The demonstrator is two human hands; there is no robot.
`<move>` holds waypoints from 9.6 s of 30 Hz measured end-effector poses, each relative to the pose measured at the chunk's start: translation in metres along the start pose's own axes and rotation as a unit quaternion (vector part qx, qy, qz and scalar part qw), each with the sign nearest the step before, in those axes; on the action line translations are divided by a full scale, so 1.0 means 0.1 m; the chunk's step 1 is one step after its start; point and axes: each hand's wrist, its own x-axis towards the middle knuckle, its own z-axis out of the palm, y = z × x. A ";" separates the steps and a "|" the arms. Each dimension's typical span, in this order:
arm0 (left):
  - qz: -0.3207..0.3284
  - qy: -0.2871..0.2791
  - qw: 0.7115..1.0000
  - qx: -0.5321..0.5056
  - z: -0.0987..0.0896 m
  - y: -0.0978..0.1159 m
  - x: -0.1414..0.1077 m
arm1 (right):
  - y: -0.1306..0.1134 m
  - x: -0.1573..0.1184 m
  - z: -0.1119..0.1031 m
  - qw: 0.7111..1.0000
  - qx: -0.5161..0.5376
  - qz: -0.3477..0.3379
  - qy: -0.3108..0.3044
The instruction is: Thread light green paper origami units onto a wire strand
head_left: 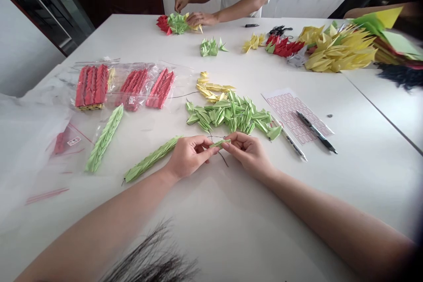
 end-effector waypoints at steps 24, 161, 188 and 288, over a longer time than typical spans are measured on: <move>0.146 0.061 0.986 0.054 0.03 -0.01 -0.04 | -0.02 0.00 0.01 0.999 0.003 0.009 -0.054; -0.006 0.012 1.000 0.010 0.01 0.11 -0.13 | -0.43 -0.17 -0.87 0.832 -0.534 -0.131 0.081; 0.084 -0.069 0.977 0.183 -0.60 0.36 0.04 | -0.89 0.21 -0.31 0.993 -0.065 -0.099 -0.017; 0.198 -0.051 0.892 0.403 -0.30 0.42 -0.12 | -0.88 0.05 -0.38 0.987 -0.144 -0.075 -0.016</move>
